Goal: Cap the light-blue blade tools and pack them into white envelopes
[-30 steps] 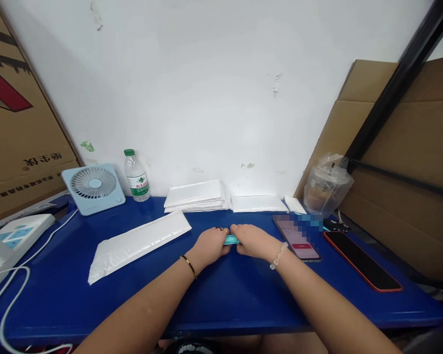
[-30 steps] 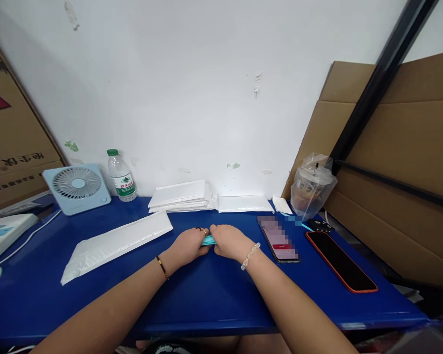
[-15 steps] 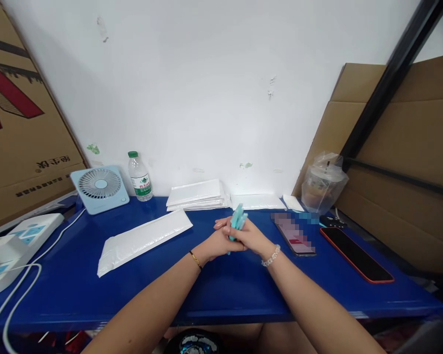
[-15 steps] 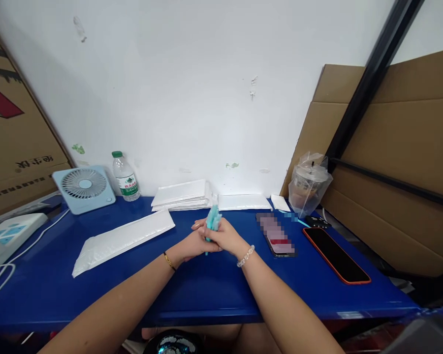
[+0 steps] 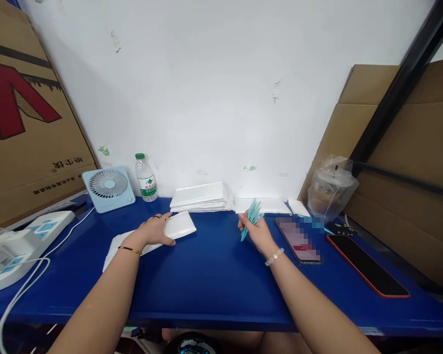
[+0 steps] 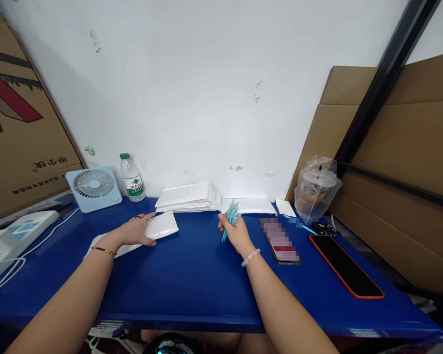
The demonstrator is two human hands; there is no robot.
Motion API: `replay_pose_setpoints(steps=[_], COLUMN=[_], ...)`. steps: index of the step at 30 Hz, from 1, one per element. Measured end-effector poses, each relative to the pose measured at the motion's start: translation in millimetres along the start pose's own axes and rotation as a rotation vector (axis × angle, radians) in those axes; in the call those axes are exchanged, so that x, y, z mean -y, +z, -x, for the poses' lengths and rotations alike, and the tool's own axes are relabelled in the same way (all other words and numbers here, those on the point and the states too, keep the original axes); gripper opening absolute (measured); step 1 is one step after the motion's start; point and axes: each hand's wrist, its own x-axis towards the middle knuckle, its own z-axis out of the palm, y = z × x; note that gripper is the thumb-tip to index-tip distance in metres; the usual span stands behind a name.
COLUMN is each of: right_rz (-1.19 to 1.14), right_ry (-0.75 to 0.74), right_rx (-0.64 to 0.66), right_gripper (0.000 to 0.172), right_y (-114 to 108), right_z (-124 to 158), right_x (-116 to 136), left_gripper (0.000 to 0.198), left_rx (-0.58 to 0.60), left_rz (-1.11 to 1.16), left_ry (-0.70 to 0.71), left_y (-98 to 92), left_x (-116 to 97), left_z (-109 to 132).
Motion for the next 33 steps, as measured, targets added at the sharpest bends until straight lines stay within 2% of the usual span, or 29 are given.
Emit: replay_pose_setpoints(steps=[3,5,7,9,12,13,15,18,21,24,27,29,33], right_rz=[-0.006,-0.064,-0.099,-0.076,0.102,0.173,0.264,0.252,0.213,0.228,0.235,0.245,0.284], right_ry=[0.033,0.079,0.146,0.141,0.033,0.012,0.001,-0.032,-0.143,-0.344,-0.629,-0.852,-1.188], right_rx=[0.037,0.013,0.001,-0.033,-0.143,-0.173,-0.213,-0.268,-0.31,-0.354,-0.433,-0.376,-0.064], right_gripper=[0.036,0.038,0.043,0.045,0.045,0.044,0.042,0.038,0.034,0.032,0.029,0.022,0.01], right_y=[1.9,1.5,-0.2,-3.2,-10.2,-12.8,-17.8,-21.9,-19.2,-8.4,8.8,21.3,37.9], right_z=[0.0,-0.8,-1.8,-2.2,-0.7,0.4,3.1,7.5,11.7,16.7,23.8,28.8,35.6], right_x=[-6.2,-8.3,-8.2,-5.6,2.4,5.8,13.4,29.1,52.0,78.9,102.4,113.4,123.1], left_gripper=[0.087,0.078,0.072,0.06,0.037,0.031,0.028,0.035,0.028,0.025,0.029,0.031,0.035], left_rx=[-0.039,-0.128,-0.273,-0.347,-0.253,-0.196,-0.088,0.009,0.061,0.117,0.164,0.217,0.273], left_rz=[0.131,0.353,0.718,1.237,2.024,2.22,2.454,2.553,2.631,2.767,2.874,2.908,2.921], left_ry=[0.149,0.223,0.223,0.152,-0.031,-0.075,-0.176,-0.277,-0.222,-0.149,-0.131,-0.126,-0.099], left_y=[-7.5,-18.4,-31.0,-41.9,-49.7,-49.4,-44.5,-30.1,-14.8,-6.3,-7.1,-10.2,-12.9], left_x=[-13.0,-22.9,-33.3,-45.3,-65.3,-71.7,-83.0,-96.4,-107.7,-120.2,-134.1,-142.6,-152.5], left_z=[5.2,9.0,10.3,7.9,-0.5,-3.6,-9.3,-15.5,-17.8,-14.2,-6.2,-1.1,2.2])
